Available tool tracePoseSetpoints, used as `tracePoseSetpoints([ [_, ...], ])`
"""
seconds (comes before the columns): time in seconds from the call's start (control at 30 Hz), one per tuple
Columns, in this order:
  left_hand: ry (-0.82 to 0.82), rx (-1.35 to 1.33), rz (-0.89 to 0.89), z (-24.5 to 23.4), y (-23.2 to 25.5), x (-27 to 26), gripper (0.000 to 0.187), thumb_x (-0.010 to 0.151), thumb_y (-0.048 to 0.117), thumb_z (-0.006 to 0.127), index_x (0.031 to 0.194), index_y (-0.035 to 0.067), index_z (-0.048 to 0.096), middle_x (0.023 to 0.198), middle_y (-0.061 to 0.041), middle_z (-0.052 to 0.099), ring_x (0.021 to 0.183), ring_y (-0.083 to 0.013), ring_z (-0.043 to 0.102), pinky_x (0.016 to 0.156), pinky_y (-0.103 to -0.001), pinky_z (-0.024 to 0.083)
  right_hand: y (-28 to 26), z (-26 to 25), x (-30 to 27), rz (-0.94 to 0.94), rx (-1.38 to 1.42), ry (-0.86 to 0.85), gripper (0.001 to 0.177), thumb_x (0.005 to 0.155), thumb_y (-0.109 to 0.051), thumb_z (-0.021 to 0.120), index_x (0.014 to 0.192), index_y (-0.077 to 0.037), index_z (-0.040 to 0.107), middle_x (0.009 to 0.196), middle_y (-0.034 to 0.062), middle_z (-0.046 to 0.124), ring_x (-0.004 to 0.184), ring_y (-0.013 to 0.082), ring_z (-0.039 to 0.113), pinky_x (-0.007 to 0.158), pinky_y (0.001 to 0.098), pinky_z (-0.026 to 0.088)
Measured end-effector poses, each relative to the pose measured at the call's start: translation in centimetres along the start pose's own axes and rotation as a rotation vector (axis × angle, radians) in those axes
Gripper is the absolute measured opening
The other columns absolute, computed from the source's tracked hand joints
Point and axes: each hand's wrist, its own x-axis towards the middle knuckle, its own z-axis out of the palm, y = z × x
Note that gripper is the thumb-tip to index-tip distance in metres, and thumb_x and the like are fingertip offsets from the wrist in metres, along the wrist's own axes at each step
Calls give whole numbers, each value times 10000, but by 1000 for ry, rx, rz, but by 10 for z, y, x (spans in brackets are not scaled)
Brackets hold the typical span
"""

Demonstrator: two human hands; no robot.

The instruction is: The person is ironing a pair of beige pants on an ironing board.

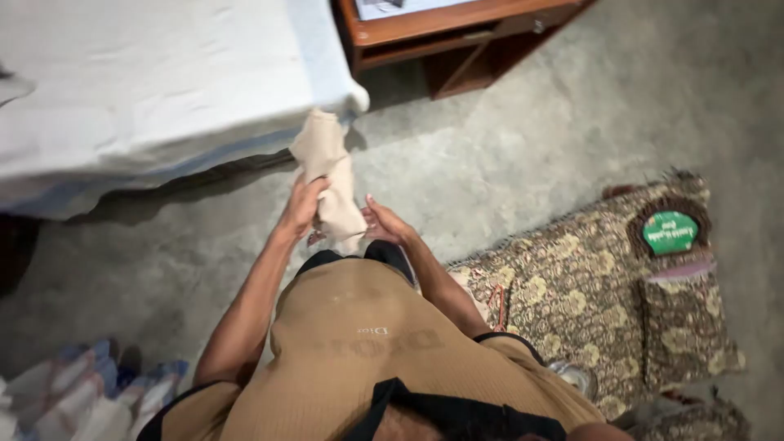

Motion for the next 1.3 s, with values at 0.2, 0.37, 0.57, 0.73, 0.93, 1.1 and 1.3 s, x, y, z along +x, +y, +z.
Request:
tracePoseSetpoints([
  [0.2,30,-229,-39,-30,35,-4,423,945,126,612,1335,-34,563,1166,-78,649,1048,-172,626,903,-320,539,78,55,185,-273,1165,-423,304,1310,-212,287,1536,-14,327,1417,162,514,1324,322,609,1114,458,553],
  [0.37,35,-444,-47,-59,84,5,429,912,125,619,1303,-41,561,1167,-97,645,1071,-209,642,936,-364,566,-60,196,59,-29,669,-972,657,1150,-637,503,1517,-94,466,1385,178,621,1228,346,638,1043,454,528],
  [0.57,146,-496,72,-128,155,21,379,917,140,622,1243,-49,592,1148,-114,677,1066,-231,673,952,-380,579,-147,175,141,-348,639,-80,712,888,-536,630,1424,-80,520,1380,178,617,1251,375,590,1055,547,466],
  [0.73,212,-479,141,-222,165,67,384,964,142,616,1272,-86,588,1153,-149,675,1026,-253,659,873,-389,556,-243,149,220,-527,614,-71,522,940,-232,675,1398,-22,538,1402,173,603,1302,354,572,1170,507,422],
  [0.93,333,-478,186,-293,225,117,488,859,147,573,1312,-35,566,1241,-130,670,1135,-235,685,979,-349,596,-328,183,270,-601,481,-211,459,993,-151,677,1413,-22,545,1426,100,601,1351,269,545,1211,435,393],
  [1.1,552,-57,194,-347,259,138,488,872,161,600,1348,62,564,1229,-81,669,1109,-195,659,921,-322,562,-307,173,345,-471,379,18,417,954,-212,686,1326,-64,567,1408,105,576,1336,297,504,1157,490,384],
  [1.3,951,463,-2,-481,117,170,496,887,240,753,1307,27,597,1221,-108,655,1112,-227,629,927,-347,515,-239,153,353,-213,242,255,361,922,-313,677,1242,-162,606,1276,35,586,1237,243,562,1068,468,473],
])
